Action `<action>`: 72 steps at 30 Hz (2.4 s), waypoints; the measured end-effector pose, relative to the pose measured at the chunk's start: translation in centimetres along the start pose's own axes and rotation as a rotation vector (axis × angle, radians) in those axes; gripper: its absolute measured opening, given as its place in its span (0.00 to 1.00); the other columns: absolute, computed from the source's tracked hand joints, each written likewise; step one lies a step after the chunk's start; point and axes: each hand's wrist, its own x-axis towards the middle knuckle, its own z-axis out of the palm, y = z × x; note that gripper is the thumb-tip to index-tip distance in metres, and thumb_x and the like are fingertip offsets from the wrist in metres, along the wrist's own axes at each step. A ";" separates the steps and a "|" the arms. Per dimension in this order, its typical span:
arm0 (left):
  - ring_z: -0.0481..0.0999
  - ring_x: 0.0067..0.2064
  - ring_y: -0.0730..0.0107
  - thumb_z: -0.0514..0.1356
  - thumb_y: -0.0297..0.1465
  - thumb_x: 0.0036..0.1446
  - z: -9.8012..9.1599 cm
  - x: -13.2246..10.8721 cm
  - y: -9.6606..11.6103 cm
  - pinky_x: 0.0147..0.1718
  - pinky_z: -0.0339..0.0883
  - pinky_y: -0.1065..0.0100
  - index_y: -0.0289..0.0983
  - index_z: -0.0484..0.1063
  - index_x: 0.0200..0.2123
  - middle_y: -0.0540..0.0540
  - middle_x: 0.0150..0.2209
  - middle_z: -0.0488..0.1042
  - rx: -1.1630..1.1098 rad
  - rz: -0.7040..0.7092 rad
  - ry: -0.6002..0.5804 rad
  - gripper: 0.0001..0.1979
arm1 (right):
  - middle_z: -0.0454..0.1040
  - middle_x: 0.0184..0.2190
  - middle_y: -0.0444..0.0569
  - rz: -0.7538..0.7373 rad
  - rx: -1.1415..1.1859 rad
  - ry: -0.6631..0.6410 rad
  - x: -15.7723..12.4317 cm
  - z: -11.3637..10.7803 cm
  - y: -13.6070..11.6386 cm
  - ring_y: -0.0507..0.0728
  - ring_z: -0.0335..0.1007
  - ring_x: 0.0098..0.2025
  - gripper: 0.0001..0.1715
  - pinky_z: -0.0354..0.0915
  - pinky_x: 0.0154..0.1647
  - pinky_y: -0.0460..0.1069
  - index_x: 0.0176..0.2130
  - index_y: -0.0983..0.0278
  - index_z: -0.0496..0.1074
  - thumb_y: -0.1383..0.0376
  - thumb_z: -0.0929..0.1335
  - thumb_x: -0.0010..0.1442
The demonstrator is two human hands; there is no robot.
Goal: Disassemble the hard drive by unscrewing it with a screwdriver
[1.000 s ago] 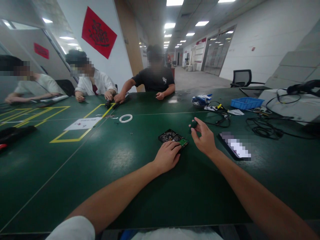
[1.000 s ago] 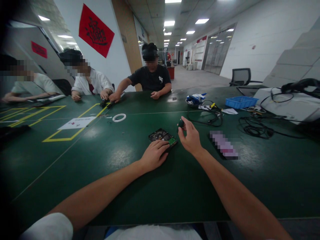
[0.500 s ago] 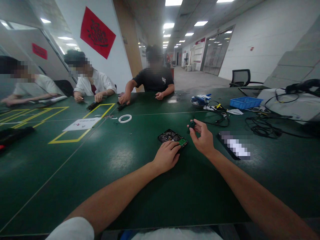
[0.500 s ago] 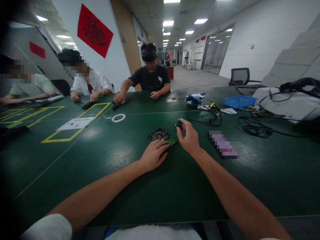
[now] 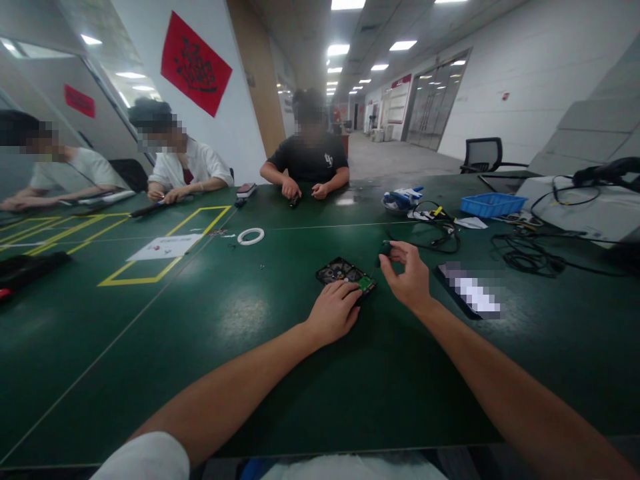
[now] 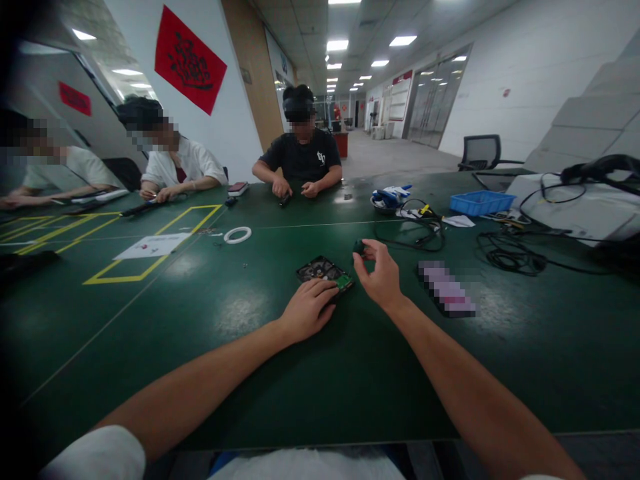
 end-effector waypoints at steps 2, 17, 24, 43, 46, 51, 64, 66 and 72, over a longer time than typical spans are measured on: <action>0.68 0.59 0.54 0.58 0.31 0.62 0.0 0.0 0.0 0.61 0.61 0.49 0.39 0.69 0.58 0.41 0.58 0.71 -0.001 -0.002 -0.003 0.21 | 0.77 0.41 0.51 -0.018 -0.020 0.010 0.0 -0.1 0.0 0.58 0.77 0.36 0.23 0.77 0.41 0.57 0.54 0.60 0.65 0.57 0.71 0.63; 0.68 0.59 0.54 0.58 0.31 0.62 0.1 0.0 0.0 0.62 0.60 0.49 0.39 0.70 0.58 0.41 0.58 0.71 0.005 -0.008 -0.015 0.21 | 0.74 0.45 0.53 -0.042 -0.021 -0.016 0.3 -0.1 0.0 0.56 0.76 0.34 0.21 0.77 0.39 0.56 0.53 0.60 0.64 0.59 0.70 0.62; 0.68 0.59 0.54 0.58 0.31 0.63 -0.1 0.0 0.1 0.61 0.61 0.50 0.38 0.70 0.58 0.41 0.58 0.71 0.007 -0.002 -0.011 0.20 | 0.74 0.47 0.53 -0.069 -0.059 -0.048 0.5 -0.6 -0.3 0.56 0.73 0.32 0.21 0.74 0.35 0.54 0.54 0.59 0.63 0.60 0.69 0.63; 0.68 0.59 0.54 0.58 0.32 0.63 0.1 0.1 -0.1 0.61 0.61 0.49 0.39 0.69 0.58 0.41 0.58 0.71 0.008 -0.001 -0.014 0.20 | 0.68 0.37 0.48 -0.069 -0.058 -0.076 0.6 -0.6 -0.4 0.56 0.69 0.33 0.23 0.73 0.39 0.55 0.54 0.59 0.63 0.58 0.70 0.62; 0.68 0.59 0.54 0.58 0.32 0.62 0.1 0.1 -0.1 0.61 0.61 0.48 0.39 0.70 0.58 0.41 0.58 0.71 0.004 -0.004 -0.011 0.20 | 0.68 0.37 0.48 -0.073 -0.077 -0.034 0.6 -0.5 -0.3 0.57 0.69 0.32 0.23 0.73 0.38 0.56 0.53 0.58 0.64 0.56 0.71 0.61; 0.68 0.59 0.54 0.58 0.31 0.62 0.1 0.1 0.0 0.61 0.61 0.48 0.40 0.70 0.58 0.41 0.58 0.71 0.000 -0.002 -0.006 0.20 | 0.70 0.50 0.56 -0.080 0.017 -0.014 0.3 -0.1 -0.2 0.60 0.75 0.43 0.23 0.76 0.42 0.58 0.54 0.60 0.63 0.59 0.70 0.62; 0.68 0.59 0.54 0.58 0.32 0.63 0.0 0.1 0.0 0.61 0.61 0.49 0.39 0.70 0.58 0.41 0.58 0.71 0.004 -0.003 -0.016 0.20 | 0.74 0.46 0.54 -0.091 -0.039 -0.031 0.1 -0.1 0.3 0.59 0.77 0.38 0.23 0.77 0.42 0.59 0.56 0.59 0.65 0.59 0.69 0.64; 0.68 0.59 0.53 0.58 0.32 0.63 0.0 0.1 0.0 0.61 0.61 0.48 0.39 0.70 0.58 0.41 0.58 0.71 0.005 -0.008 -0.020 0.20 | 0.73 0.48 0.55 -0.103 -0.039 -0.036 0.2 -0.1 0.3 0.61 0.77 0.42 0.23 0.77 0.42 0.59 0.57 0.58 0.64 0.60 0.68 0.64; 0.68 0.59 0.54 0.58 0.31 0.63 -0.1 0.1 0.1 0.62 0.60 0.50 0.37 0.70 0.58 0.41 0.58 0.71 0.008 -0.004 -0.010 0.20 | 0.69 0.58 0.59 -0.090 0.074 -0.015 0.1 0.4 0.5 0.61 0.76 0.48 0.24 0.78 0.44 0.58 0.57 0.60 0.61 0.62 0.68 0.65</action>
